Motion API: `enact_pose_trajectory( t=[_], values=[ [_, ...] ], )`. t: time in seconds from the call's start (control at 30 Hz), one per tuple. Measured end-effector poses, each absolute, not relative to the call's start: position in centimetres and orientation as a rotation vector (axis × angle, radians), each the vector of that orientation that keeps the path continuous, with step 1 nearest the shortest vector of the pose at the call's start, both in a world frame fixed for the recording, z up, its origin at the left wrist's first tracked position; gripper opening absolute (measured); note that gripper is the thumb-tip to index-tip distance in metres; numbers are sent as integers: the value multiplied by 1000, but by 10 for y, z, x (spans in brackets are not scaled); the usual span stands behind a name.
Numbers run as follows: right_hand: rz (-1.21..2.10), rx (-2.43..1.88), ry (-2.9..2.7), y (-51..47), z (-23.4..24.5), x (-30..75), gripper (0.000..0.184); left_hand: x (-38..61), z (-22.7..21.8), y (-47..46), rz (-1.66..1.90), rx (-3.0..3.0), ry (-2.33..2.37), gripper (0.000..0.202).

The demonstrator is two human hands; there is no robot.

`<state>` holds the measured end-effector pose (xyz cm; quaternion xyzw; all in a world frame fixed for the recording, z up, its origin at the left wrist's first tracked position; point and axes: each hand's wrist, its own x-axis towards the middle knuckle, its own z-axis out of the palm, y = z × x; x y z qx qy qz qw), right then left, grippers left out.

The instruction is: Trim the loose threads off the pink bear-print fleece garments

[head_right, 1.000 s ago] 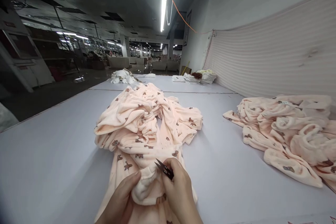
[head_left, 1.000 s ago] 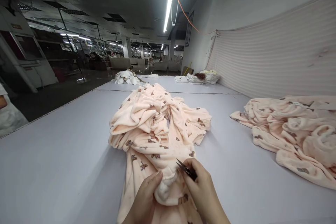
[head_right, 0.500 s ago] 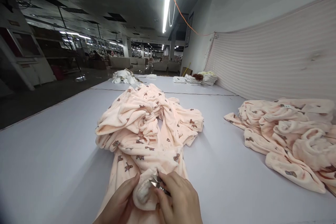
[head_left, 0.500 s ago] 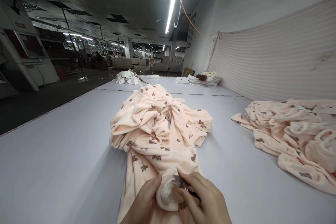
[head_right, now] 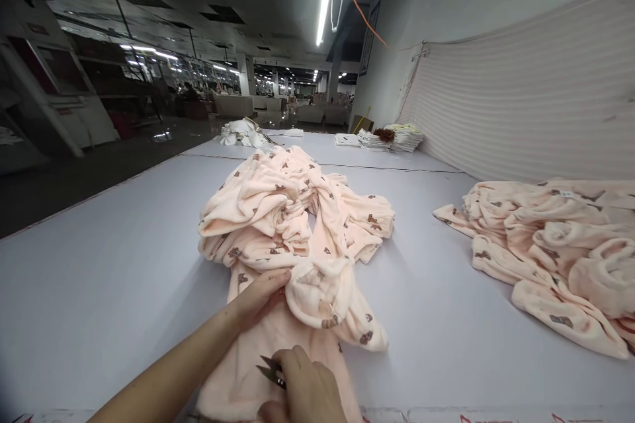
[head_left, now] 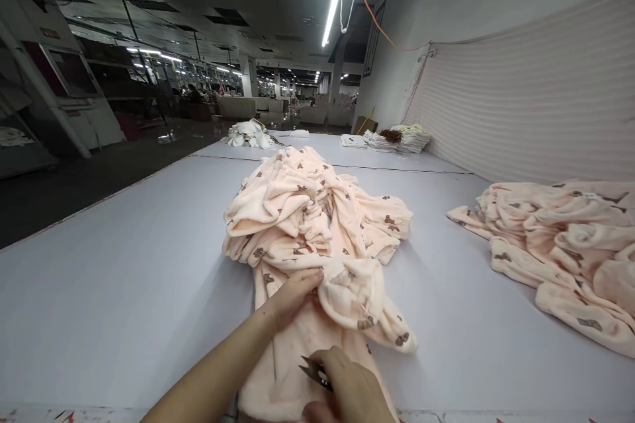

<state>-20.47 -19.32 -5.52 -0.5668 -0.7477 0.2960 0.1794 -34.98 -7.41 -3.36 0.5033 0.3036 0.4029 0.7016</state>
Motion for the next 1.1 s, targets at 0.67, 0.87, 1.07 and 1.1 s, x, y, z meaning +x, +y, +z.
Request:
enact_pose_trajectory(
  t=[0.67,0.87,1.07,1.1],
  values=[
    [1077,-1231,-1947,-196,-40,-188,18,-394,-84,-194,1378,1824,961,24],
    [748,-1201,-2078,-197,-47,-183,29,-392,-81,-192,1388,1476,889,18],
    [548,-1107,-2115,-195,-54,-194,22,-385,-80,-192,1390,1252,862,21],
    [549,-1136,-2097,-194,-53,-194,19,-384,-80,-192,1398,1222,854,20]
  ],
)
